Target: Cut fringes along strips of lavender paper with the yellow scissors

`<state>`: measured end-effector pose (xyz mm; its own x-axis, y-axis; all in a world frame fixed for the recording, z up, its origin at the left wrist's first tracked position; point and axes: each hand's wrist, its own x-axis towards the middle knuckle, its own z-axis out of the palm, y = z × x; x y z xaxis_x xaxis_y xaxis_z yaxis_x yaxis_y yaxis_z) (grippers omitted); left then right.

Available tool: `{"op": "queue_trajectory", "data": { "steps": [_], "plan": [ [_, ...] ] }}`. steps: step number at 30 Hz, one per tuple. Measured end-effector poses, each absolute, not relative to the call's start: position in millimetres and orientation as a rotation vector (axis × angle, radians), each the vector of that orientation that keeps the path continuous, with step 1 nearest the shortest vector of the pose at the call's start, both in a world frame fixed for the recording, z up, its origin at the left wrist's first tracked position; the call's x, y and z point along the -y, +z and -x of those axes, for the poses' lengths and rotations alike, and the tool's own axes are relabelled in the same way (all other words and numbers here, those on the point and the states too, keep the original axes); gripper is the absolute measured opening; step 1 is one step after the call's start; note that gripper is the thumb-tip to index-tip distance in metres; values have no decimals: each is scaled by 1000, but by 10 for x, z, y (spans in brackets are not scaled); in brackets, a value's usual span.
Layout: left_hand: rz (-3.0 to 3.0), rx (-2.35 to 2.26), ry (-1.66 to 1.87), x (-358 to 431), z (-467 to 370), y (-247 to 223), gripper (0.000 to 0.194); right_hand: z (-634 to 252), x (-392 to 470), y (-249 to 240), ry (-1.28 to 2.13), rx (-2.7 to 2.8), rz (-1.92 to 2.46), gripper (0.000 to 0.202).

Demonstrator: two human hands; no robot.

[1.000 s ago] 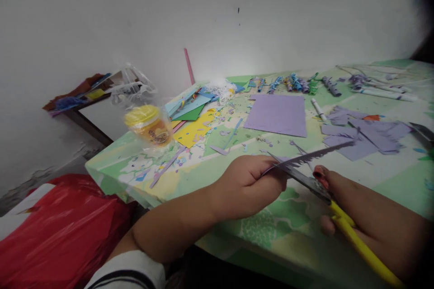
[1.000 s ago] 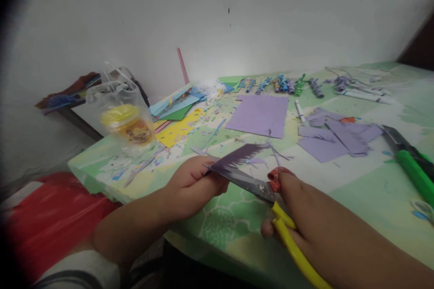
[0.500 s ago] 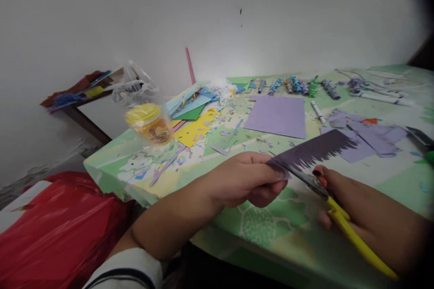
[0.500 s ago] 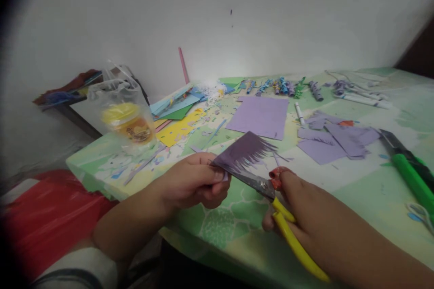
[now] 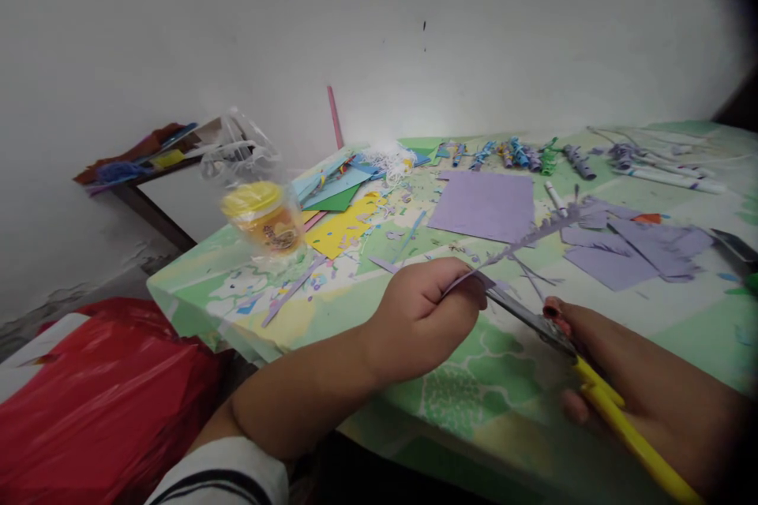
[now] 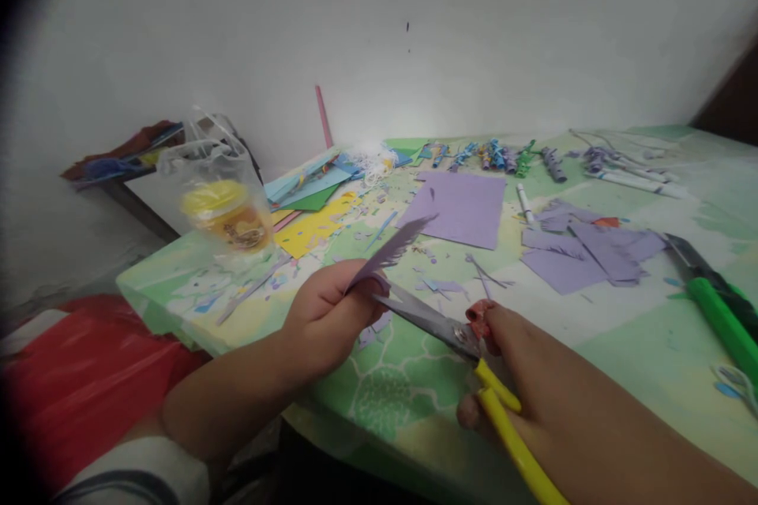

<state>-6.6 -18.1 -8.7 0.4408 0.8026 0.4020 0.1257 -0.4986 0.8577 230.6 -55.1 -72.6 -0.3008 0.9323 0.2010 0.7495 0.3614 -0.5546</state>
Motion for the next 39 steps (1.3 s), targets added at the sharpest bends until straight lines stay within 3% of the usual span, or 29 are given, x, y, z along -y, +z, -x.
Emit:
{"op": "queue_trajectory", "data": {
  "steps": [12,30,39],
  "plan": [
    [-2232,-683,976,196,58,-51,22,-2314,601,-784,502,2238,1352,43],
    [-2022,-580,840,162,87,11,18,-2221,600,-593,484,2228,1410,40],
    [-1933,-578,800,167,88,23,20,-2320,590,-836,394,2254,1393,48]
  ]
}}
